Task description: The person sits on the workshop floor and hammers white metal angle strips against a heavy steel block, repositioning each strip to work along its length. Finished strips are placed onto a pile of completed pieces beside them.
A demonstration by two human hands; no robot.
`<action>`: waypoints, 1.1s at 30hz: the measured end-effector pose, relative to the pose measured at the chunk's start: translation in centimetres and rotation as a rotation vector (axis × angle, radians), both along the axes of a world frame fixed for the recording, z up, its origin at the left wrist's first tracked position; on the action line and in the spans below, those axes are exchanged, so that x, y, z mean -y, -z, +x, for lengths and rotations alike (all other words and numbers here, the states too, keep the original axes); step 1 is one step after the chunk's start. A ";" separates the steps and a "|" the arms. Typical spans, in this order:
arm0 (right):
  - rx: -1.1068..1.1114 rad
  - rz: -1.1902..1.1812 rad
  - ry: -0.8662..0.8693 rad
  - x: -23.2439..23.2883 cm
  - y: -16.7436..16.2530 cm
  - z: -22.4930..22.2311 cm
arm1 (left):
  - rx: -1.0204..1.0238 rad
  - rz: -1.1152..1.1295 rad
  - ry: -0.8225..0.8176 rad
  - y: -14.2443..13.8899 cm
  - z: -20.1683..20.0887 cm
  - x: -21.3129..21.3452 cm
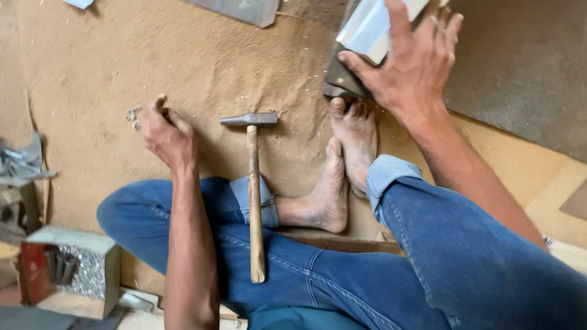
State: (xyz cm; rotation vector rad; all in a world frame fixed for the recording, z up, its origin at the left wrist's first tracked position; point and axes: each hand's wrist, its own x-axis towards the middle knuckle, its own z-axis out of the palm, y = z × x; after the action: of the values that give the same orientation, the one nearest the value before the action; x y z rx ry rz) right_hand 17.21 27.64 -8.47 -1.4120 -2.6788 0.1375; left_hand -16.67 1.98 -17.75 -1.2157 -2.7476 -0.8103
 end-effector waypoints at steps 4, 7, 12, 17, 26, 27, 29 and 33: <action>0.009 0.211 -0.150 -1.8 0.3 0.1 | 0.518 0.047 0.055 -3.3 6.8 -3.1; -0.313 0.276 -0.159 -2.6 1.7 0.7 | 1.003 0.163 0.203 -5.9 14.5 -5.3; -0.896 -0.132 0.148 -1.6 5.4 5.4 | 0.873 0.171 0.479 -9.2 21.6 -9.0; -1.116 -0.061 0.005 1.0 8.0 9.5 | 0.539 0.184 0.635 -10.2 23.9 -13.8; -1.211 -0.128 -0.099 2.7 9.8 9.0 | 0.328 0.096 0.689 -8.8 24.3 -14.9; -1.219 -0.125 -0.122 2.5 9.6 8.9 | 0.321 0.097 0.680 -8.7 24.3 -14.8; -1.228 -0.120 -0.168 2.3 9.1 8.8 | 0.315 0.102 0.662 -8.7 24.4 -14.7; -1.248 -0.110 -0.188 2.0 8.7 8.4 | 0.324 0.283 0.639 -8.6 24.9 -14.5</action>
State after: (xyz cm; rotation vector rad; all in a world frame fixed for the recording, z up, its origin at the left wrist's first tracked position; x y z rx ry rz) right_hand 25.65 25.64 -17.18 -0.6532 -1.7125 0.8540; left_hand 8.27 16.50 -9.13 -2.0729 -2.3126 -1.4998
